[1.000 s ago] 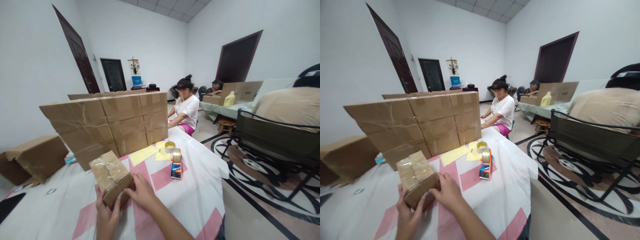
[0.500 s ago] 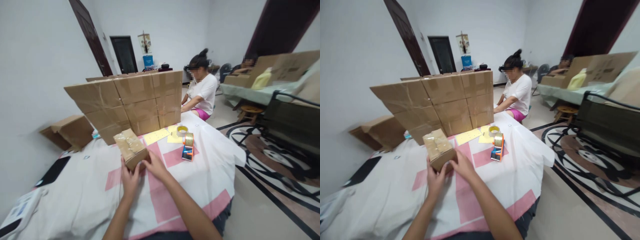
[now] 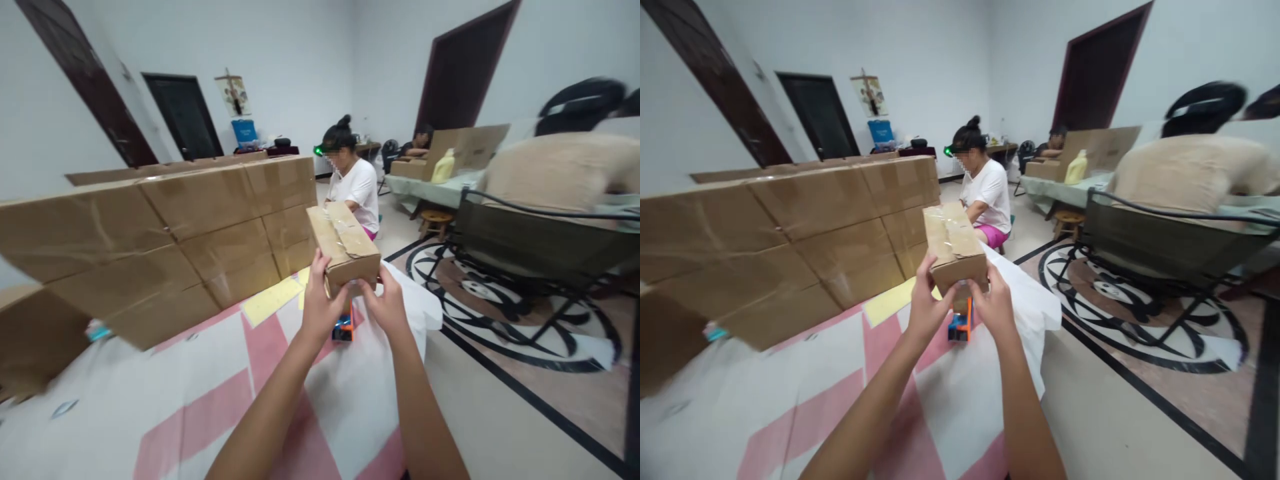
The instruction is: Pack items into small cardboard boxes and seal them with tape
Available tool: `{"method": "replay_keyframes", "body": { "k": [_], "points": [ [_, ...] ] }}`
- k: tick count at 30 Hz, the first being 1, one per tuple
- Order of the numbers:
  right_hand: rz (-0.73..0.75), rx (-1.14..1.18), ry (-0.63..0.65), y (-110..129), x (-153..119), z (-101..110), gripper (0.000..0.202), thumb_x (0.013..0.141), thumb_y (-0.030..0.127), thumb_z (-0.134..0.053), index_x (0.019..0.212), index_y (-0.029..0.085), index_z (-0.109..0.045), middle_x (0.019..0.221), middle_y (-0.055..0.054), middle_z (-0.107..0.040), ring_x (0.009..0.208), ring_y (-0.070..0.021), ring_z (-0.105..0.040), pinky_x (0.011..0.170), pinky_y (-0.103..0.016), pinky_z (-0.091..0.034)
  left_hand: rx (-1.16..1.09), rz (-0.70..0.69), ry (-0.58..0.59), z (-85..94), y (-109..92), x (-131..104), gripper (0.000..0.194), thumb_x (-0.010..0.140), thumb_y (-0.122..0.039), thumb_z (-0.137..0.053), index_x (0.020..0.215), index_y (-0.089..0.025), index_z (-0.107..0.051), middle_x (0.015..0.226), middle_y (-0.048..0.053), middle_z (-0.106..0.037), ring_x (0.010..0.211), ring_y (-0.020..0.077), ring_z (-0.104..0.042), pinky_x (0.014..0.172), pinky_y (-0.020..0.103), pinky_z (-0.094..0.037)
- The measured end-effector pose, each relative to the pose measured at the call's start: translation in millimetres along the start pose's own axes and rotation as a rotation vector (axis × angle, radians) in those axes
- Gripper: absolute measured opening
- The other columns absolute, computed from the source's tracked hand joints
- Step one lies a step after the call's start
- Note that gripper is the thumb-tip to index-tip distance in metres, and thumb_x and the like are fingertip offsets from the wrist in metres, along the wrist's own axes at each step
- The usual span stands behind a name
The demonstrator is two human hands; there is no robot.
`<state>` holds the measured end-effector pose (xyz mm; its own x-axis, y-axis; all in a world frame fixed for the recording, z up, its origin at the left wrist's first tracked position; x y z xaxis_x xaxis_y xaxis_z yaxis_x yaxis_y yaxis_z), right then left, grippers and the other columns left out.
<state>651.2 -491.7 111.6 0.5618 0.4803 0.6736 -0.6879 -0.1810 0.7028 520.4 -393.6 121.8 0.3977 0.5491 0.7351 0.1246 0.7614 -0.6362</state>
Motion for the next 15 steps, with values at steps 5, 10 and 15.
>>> {"method": "replay_keyframes", "body": {
  "k": [5, 10, 15],
  "points": [
    [-0.077, -0.164, -0.047, -76.4, 43.4, 26.8, 0.046, 0.087, 0.035, -0.063, 0.131, 0.02, -0.061, 0.119, -0.013, -0.071, 0.102, -0.0283, -0.067, 0.088, -0.042, -0.054, 0.326, 0.083, 0.397, -66.9, 22.8, 67.3, 0.065, 0.086, -0.033, -0.069, 0.139, -0.022, -0.034, 0.138, 0.014, -0.06, 0.123, 0.0263, -0.063, 0.096, 0.037, -0.053],
    [-0.154, -0.159, 0.023, -155.0, 71.8, -15.1, 0.051, 0.084, 0.034, -0.061, 0.132, 0.017, -0.06, 0.124, -0.015, -0.07, 0.11, -0.0308, -0.065, 0.098, -0.048, -0.05, 0.6, 0.209, 0.584, -101.8, 79.7, 111.3, 0.065, 0.079, -0.035, -0.073, 0.133, -0.018, -0.042, 0.112, 0.017, -0.073, 0.102, 0.0324, -0.071, 0.082, 0.038, -0.053],
    [-0.233, -0.058, 0.047, -206.6, 58.0, -66.2, 0.063, 0.085, 0.032, -0.054, 0.146, 0.017, -0.046, 0.142, -0.016, -0.059, 0.127, -0.0295, -0.058, 0.104, -0.048, -0.048, 0.794, 0.285, 0.639, -116.2, 130.3, 121.3, 0.07, 0.077, -0.034, -0.075, 0.138, -0.022, -0.042, 0.107, 0.015, -0.074, 0.102, 0.0315, -0.071, 0.086, 0.039, -0.051]
  ]
}}
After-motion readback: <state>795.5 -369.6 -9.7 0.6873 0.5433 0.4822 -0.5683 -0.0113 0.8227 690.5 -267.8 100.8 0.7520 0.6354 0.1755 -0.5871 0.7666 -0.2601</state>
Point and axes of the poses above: each hand's wrist, its own x-axis towards the middle knuckle, its own z-axis out of the back of the hand, y = z × x, the point moved 1 cm from there along x, towards the middle knuckle
